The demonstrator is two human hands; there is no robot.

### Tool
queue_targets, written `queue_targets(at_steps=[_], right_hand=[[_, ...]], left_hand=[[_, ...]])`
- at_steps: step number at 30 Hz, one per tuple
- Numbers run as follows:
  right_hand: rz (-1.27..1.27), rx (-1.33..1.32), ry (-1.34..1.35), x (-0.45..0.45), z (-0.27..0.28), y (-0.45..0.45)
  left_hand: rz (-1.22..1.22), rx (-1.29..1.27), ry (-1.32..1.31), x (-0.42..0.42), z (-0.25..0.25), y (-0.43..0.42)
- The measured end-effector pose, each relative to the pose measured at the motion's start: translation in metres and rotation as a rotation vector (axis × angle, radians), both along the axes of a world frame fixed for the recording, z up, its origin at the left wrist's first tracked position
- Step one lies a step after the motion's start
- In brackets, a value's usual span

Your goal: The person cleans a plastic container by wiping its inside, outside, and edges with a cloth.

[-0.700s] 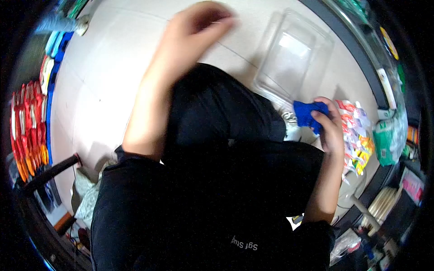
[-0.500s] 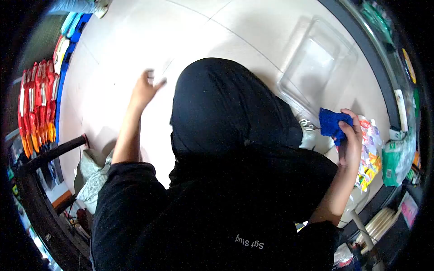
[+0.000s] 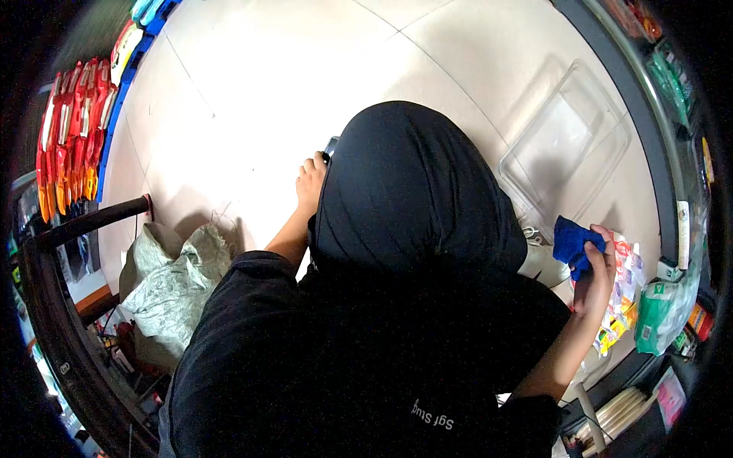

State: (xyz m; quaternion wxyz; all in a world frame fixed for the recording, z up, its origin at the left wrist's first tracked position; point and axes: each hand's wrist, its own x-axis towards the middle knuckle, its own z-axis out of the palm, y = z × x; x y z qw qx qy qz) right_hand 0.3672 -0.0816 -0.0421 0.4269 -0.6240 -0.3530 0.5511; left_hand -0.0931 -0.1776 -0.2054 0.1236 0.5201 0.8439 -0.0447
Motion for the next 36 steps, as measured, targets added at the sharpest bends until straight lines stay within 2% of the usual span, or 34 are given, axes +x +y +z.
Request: queue_targets(at_steps=[2,6,9,15,18,20,30,32,36], right_hand=[[-0.008,0.0,-0.005,0.0,0.0,0.0],[0.067,-0.014,-0.046,0.002,-0.004,0.001],[0.095,0.006,-0.06,-0.001,-0.009,0.001],[0.115,-0.052,-0.074,0.006,-0.018,0.001],[0.116,0.009,-0.158,0.003,-0.021,0.001],[0.115,0.03,-0.224,0.002,-0.023,0.0],[0.132,-0.082,-0.228,0.01,-0.036,0.005],[0.115,-0.079,-0.204,0.009,-0.037,0.005],[0.147,-0.089,-0.239,0.01,-0.039,0.008]], left_hand=[[0.106,0.029,-0.135,0.005,0.012,0.002],[0.104,0.018,-0.16,0.003,0.016,0.0],[0.009,0.112,-0.123,-0.004,-0.001,-0.005],[-0.009,0.043,-0.026,-0.009,-0.008,-0.003],[-0.044,-0.009,0.056,-0.005,0.0,0.002],[-0.061,-0.016,0.005,-0.005,0.003,0.006],[0.009,-0.131,-0.195,-0.016,0.029,0.031],[0.019,-0.313,-0.303,-0.023,0.033,0.047],[-0.082,-0.527,-0.207,-0.024,0.043,0.077]])
